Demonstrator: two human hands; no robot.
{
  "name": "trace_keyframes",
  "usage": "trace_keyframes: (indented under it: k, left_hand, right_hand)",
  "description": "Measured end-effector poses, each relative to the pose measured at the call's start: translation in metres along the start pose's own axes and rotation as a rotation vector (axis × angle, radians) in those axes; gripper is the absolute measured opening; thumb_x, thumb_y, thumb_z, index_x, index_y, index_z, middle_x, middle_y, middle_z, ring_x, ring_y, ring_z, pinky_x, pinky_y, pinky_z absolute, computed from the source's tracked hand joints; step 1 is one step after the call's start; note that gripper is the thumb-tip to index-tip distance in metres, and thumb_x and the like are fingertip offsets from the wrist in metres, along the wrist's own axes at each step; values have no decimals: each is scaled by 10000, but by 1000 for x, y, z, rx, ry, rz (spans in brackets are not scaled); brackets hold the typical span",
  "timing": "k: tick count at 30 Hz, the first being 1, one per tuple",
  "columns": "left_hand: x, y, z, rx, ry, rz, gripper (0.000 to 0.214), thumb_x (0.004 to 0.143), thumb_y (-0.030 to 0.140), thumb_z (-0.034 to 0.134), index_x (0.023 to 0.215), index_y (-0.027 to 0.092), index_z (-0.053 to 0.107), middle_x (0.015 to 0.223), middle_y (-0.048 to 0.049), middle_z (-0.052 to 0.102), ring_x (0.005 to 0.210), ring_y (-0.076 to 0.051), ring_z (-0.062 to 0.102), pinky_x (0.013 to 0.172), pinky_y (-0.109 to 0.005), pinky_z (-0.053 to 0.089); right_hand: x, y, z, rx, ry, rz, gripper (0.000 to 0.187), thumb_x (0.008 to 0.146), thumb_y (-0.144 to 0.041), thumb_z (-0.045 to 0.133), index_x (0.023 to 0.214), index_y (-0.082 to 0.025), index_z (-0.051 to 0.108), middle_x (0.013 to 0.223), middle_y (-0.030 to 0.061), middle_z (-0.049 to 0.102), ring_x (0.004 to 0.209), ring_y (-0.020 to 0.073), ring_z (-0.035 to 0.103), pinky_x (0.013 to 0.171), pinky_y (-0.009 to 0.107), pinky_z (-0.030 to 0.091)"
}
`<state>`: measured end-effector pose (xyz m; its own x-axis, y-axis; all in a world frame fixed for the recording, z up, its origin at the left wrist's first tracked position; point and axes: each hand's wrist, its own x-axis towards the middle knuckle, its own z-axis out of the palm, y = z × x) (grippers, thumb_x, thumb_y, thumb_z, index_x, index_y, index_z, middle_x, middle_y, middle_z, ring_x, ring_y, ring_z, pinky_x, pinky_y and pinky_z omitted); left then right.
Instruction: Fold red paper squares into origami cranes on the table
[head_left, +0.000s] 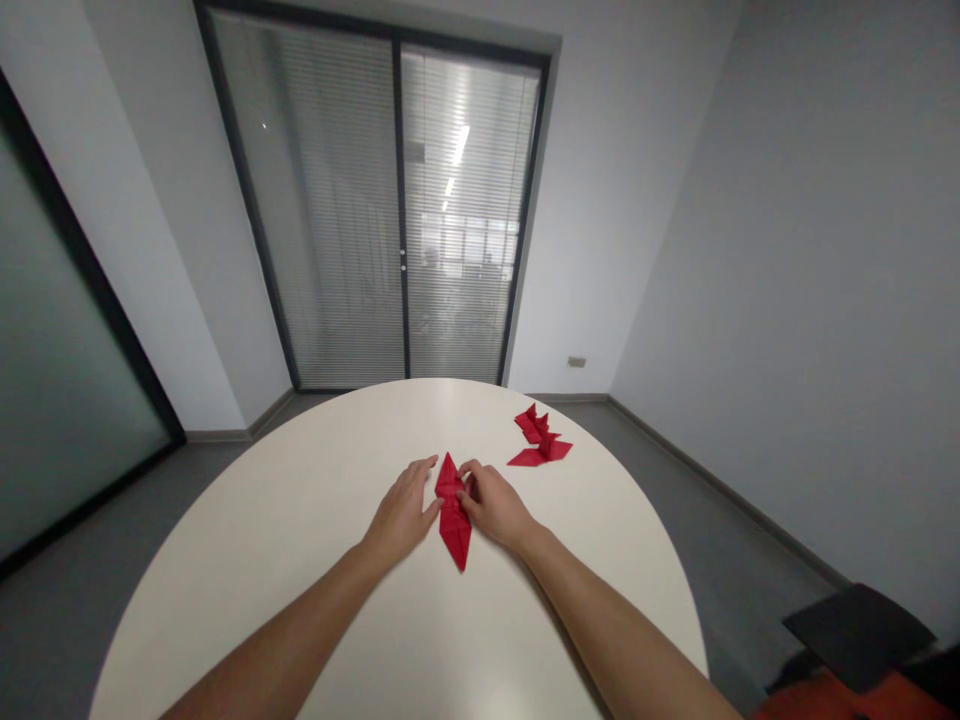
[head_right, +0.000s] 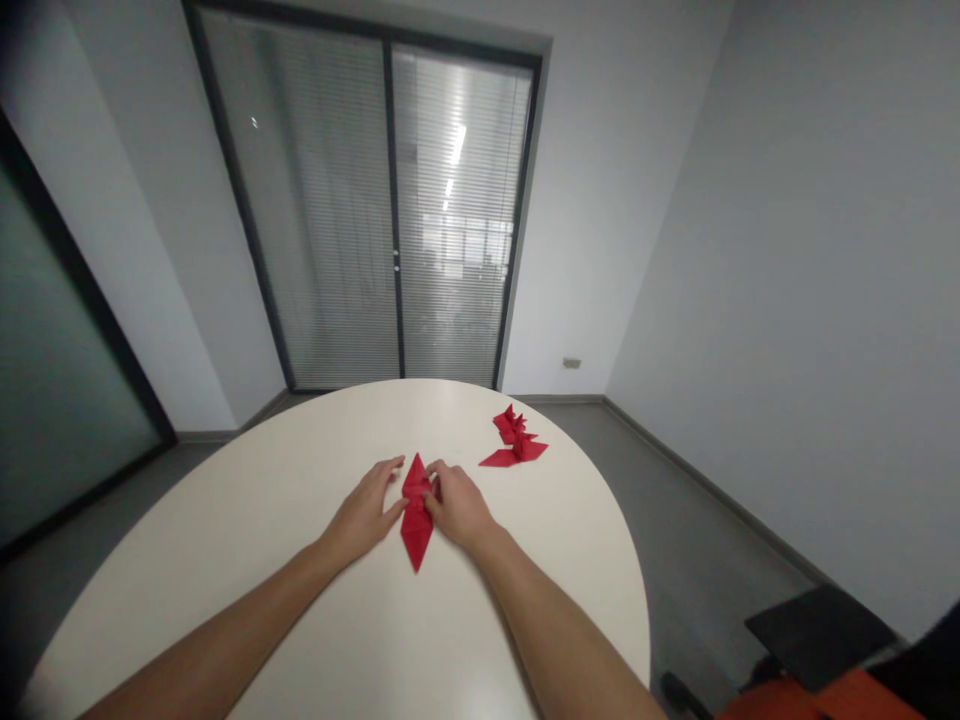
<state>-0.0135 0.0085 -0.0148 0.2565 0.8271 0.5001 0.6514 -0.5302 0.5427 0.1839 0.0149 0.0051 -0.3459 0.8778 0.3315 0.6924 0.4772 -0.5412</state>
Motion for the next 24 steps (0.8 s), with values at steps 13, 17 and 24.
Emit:
trace_keyframes:
  k: [13,17,24]
  left_hand:
    - [0,10,-16,137,-229,127,210,911,174,567,1020,235,735,1092,-52,735,1030,-237,636,944,-388,467]
    - [-1,7,-17,129,-232,116,232,916,201,572,1066,241,745,1147,-56,740,1062,-241,647,973,-402,465]
    - [-3,7,-18,72,-196,113,322,889,134,558,1151,243,709,1181,-56,724,1109,-236,628,1007,-398,462]
  right_hand:
    - [-4,3,-20,-69,-126,-207,236,900,-198,612,1096,-216,742,981,69,696,975,213,593,852,310,447]
    - [-3,4,-21,-143,-151,-247,219,961,-235,560,1083,-220,742,1020,79,696,1003,212,593,854,308,446]
    - [-1,4,-20,-194,-115,-280,242,1014,-276,482,987,-186,705,939,76,678,940,204,588,816,302,439]
